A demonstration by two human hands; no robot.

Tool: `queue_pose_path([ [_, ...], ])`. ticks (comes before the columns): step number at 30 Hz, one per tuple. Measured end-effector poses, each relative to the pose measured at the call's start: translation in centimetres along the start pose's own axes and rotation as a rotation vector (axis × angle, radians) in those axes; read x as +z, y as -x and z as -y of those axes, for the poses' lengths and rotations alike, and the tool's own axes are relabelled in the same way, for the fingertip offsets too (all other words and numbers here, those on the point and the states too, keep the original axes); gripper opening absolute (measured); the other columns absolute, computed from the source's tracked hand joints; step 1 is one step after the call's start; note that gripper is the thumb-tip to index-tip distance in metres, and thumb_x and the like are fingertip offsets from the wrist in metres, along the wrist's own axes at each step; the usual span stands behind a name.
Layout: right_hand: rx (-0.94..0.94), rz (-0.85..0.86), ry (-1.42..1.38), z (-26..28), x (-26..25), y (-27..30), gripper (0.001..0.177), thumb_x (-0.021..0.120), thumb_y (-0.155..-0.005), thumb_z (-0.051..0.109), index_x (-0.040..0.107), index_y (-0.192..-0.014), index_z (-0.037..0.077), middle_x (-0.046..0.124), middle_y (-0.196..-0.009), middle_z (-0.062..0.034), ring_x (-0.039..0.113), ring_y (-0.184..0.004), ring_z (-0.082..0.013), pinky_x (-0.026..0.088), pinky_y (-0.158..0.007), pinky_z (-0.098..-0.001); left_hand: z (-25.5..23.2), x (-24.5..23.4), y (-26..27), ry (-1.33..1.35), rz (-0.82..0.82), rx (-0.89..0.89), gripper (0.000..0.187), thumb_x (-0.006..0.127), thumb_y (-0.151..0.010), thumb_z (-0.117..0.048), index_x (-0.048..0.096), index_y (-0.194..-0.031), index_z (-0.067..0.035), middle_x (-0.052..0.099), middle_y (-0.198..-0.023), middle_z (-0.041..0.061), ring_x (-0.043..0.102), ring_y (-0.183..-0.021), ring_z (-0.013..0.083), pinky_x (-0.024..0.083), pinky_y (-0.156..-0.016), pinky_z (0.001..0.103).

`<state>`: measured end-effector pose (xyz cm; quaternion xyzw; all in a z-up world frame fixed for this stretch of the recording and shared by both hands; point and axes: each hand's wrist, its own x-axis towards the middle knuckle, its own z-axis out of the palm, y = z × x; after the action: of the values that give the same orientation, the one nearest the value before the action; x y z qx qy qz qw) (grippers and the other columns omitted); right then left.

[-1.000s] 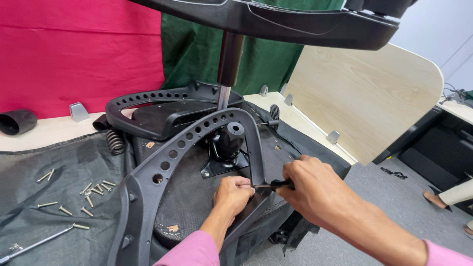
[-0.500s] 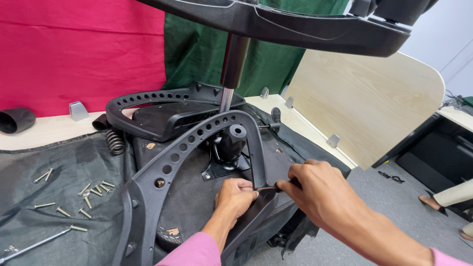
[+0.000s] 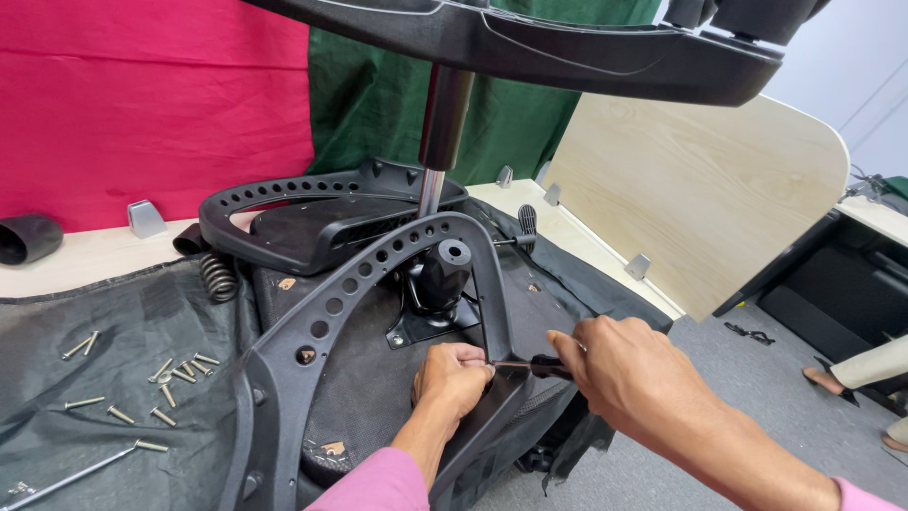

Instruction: The person uses a screwdriver to fasten multiple screws into the base of an office chair. They repeatedly pick up screws from a black cloth and tighten them into the chair's plastic frame.

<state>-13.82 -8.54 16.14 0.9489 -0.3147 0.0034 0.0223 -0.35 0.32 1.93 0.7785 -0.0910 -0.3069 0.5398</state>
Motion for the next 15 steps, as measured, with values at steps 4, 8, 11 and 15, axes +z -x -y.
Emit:
queue_pose_path([
  [4,-0.045,0.126,-0.197,-0.4,-1.3,-0.2,0.042,0.071,-0.09,0.046,0.064,-0.103,0.006,0.066,-0.064,-0.0152,0.071,-0.07,-0.0327,0.055,-0.068,-0.0413,0.1,0.0,-0.1,0.005,-0.002,0.016,0.029,0.079,-0.078,-0.018,0.081,-0.107,-0.017,0.082,-0.096,-0.004,0.076,-0.097,0.0133,0.055,-0.091,0.029],
  [8,-0.29,0.103,-0.04,-0.4,-1.7,0.4,0.048,0.071,-0.087,0.049,0.067,-0.097,0.003,0.068,-0.079,-0.0144,0.071,-0.075,-0.0332,0.057,-0.066,-0.0444,0.3,0.2,-0.2,0.016,0.0,0.024,0.03,0.079,-0.078,-0.018,0.081,-0.108,-0.017,0.082,-0.098,-0.004,0.075,-0.099,0.0132,0.055,-0.091,0.029],
  [11,-0.05,0.15,0.037,1.0,-1.0,0.2,0.053,0.059,-0.103,0.05,0.071,-0.092,-0.001,0.072,-0.077,-0.0185,0.073,-0.075,-0.0363,0.058,-0.07,-0.0455,0.3,0.2,-0.3,0.026,-0.006,0.019,0.031,0.079,-0.078,-0.017,0.081,-0.108,-0.017,0.081,-0.099,-0.004,0.076,-0.099,0.0134,0.055,-0.092,0.029],
  [15,0.059,0.095,-0.131,0.5,-1.1,0.1,0.05,0.067,-0.094,0.051,0.059,-0.105,0.003,0.07,-0.073,-0.0197,0.07,-0.076,-0.0368,0.055,-0.073,-0.0451,0.4,0.2,-0.3,0.017,-0.008,0.021,0.031,0.079,-0.078,-0.017,0.081,-0.108,-0.016,0.082,-0.098,-0.003,0.076,-0.099,0.0133,0.055,-0.091,0.03],
])
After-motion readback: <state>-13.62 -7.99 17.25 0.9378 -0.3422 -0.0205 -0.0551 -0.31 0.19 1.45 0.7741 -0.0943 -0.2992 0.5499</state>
